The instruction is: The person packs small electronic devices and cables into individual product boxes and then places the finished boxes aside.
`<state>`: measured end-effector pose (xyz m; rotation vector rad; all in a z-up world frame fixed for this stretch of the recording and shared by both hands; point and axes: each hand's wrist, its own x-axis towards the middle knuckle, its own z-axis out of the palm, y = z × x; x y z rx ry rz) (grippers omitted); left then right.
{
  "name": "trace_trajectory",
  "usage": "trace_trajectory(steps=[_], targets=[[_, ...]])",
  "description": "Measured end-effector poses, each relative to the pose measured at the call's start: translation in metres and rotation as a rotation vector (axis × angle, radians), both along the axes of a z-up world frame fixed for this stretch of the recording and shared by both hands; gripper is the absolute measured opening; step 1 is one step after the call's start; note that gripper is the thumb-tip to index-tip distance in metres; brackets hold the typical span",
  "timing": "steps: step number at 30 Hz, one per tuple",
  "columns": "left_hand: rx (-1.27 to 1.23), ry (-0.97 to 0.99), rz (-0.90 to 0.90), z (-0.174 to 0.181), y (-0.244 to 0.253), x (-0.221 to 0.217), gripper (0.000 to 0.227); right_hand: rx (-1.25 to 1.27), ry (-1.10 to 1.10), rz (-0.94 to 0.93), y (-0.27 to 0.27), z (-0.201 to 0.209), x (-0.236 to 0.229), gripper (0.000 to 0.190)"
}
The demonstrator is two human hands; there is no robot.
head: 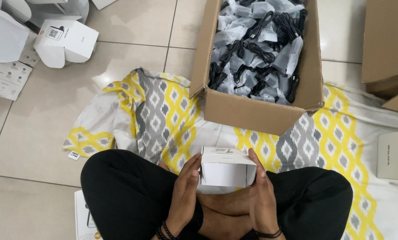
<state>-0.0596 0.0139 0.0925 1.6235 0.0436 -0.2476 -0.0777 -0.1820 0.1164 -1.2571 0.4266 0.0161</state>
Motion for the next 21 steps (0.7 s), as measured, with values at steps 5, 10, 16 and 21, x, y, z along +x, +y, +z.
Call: trace_trajectory(steps=[5, 10, 16, 21], targets=[[0.067, -0.035, 0.011, 0.003, 0.000, 0.007, 0.069, 0.042, -0.049, -0.024, -0.003, -0.009, 0.005, 0.076], [0.111, 0.000, 0.056, 0.003, 0.002, 0.014, 0.056, 0.005, 0.021, -0.045, -0.008, -0.012, 0.007, 0.069], [0.242, -0.182, 0.038, 0.017, 0.003, 0.017, 0.039, 0.049, -0.004, -0.044, -0.002, -0.003, 0.005, 0.066], [0.328, -0.163, -0.010, 0.025, 0.001, 0.018, 0.039, 0.027, -0.025, -0.032, -0.006, -0.014, 0.004, 0.063]])
